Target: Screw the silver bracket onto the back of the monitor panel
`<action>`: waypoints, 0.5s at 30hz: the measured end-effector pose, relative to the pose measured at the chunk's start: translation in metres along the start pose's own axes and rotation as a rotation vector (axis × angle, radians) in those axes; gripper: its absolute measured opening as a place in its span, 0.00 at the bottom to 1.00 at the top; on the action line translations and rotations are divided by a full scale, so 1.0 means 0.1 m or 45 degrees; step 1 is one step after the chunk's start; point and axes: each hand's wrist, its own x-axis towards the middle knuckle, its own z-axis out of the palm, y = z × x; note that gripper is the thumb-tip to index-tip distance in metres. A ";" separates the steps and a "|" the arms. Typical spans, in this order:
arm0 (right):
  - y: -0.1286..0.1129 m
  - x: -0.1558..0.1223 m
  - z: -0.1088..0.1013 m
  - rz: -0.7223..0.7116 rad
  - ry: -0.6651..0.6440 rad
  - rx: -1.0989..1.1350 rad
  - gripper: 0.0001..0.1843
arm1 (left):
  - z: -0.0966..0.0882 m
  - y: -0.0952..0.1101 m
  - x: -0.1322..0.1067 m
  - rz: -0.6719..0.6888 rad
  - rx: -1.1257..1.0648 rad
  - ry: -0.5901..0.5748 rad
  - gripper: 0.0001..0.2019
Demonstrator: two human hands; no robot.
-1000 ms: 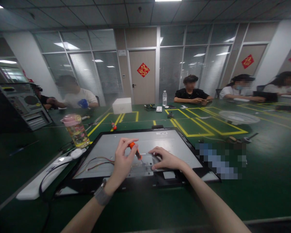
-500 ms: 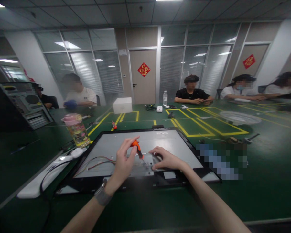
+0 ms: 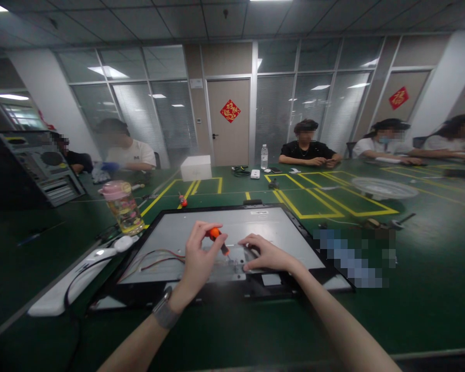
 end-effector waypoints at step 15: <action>-0.02 0.00 0.00 -0.023 -0.005 -0.003 0.38 | -0.02 -0.02 -0.01 0.002 -0.150 -0.130 0.13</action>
